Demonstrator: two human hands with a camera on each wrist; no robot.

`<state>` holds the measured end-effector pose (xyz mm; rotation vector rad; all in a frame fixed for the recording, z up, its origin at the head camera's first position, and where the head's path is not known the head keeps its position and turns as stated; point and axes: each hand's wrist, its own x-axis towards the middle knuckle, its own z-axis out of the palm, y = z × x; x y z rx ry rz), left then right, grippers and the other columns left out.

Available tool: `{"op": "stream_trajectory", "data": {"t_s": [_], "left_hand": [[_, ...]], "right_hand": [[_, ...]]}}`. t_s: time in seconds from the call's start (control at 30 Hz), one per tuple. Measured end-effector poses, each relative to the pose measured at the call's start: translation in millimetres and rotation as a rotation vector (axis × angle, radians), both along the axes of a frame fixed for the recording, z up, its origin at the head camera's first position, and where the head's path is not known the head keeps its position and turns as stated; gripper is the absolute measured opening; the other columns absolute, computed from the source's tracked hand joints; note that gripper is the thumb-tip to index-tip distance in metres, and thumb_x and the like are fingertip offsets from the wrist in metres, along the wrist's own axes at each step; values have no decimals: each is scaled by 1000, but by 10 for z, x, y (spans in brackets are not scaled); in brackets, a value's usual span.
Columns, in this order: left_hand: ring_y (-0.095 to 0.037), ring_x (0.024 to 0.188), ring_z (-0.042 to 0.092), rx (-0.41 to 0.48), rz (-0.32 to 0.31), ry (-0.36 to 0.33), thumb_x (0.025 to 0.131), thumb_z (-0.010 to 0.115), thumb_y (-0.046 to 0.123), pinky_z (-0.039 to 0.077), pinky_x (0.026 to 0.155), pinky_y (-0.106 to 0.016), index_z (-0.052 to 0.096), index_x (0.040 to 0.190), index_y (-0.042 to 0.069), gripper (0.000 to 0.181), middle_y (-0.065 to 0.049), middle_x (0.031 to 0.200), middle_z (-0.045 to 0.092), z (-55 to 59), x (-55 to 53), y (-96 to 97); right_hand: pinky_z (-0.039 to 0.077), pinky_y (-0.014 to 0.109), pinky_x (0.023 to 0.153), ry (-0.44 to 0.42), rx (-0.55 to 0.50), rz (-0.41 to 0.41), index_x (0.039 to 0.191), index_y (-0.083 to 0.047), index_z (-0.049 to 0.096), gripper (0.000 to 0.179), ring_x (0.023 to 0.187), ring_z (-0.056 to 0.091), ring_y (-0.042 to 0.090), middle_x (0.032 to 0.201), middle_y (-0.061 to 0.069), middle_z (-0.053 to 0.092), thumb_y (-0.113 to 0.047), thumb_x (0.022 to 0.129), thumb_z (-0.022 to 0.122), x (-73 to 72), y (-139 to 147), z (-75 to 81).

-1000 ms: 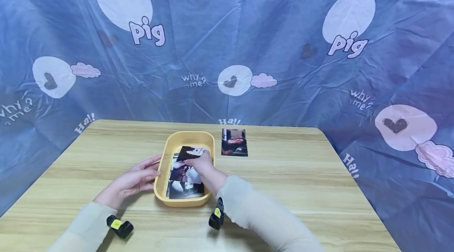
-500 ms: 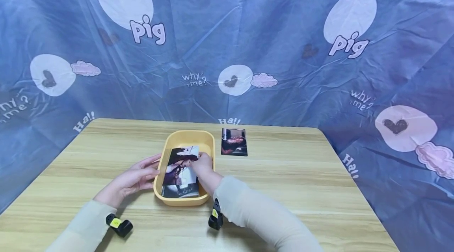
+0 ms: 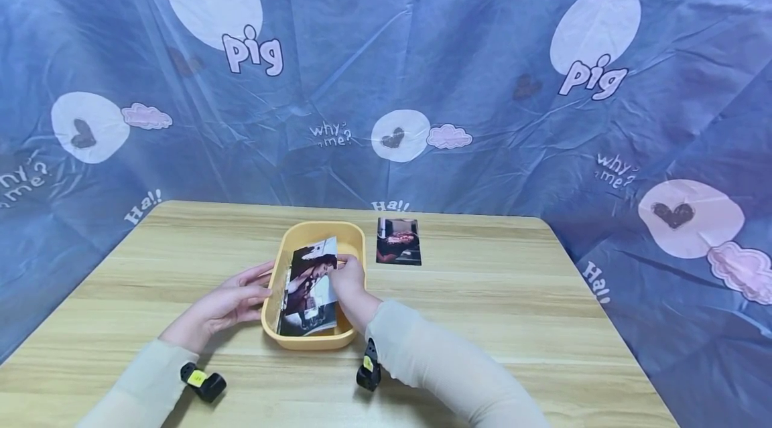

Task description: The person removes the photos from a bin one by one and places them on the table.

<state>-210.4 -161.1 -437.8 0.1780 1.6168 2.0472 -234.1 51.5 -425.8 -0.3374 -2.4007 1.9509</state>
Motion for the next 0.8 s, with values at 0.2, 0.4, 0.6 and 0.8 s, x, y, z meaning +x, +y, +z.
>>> {"op": "stream_trajectory", "data": {"t_s": [0.2,0.4,0.6,0.8], "left_hand": [[-38,118,41,3,2,-6,82,51,0,46,86,-50,6,143,7,77,-23,146,7,-3,6,16],[-37,118,42,2,1,0,82,50,0,47,86,-49,5,143,7,76,-22,146,6,-7,13,23],[-37,117,43,4,3,7,83,49,-1,47,85,-49,6,143,7,74,-22,146,7,-16,21,24],[-36,116,44,-4,8,3,82,51,0,48,85,-49,7,143,8,75,-21,146,8,-22,36,34]], "right_hand": [[47,21,53,-46,-101,1,108,4,48,29,66,50,17,82,12,52,5,79,49,34,35,50],[45,20,52,-52,-154,12,109,5,46,28,65,49,15,81,10,51,3,82,47,58,72,127],[52,25,62,-74,-191,43,114,5,45,32,73,56,18,98,18,55,3,83,46,34,141,192],[54,26,66,-57,-241,45,115,7,46,32,74,56,16,99,19,56,2,83,49,-42,258,306]]}}
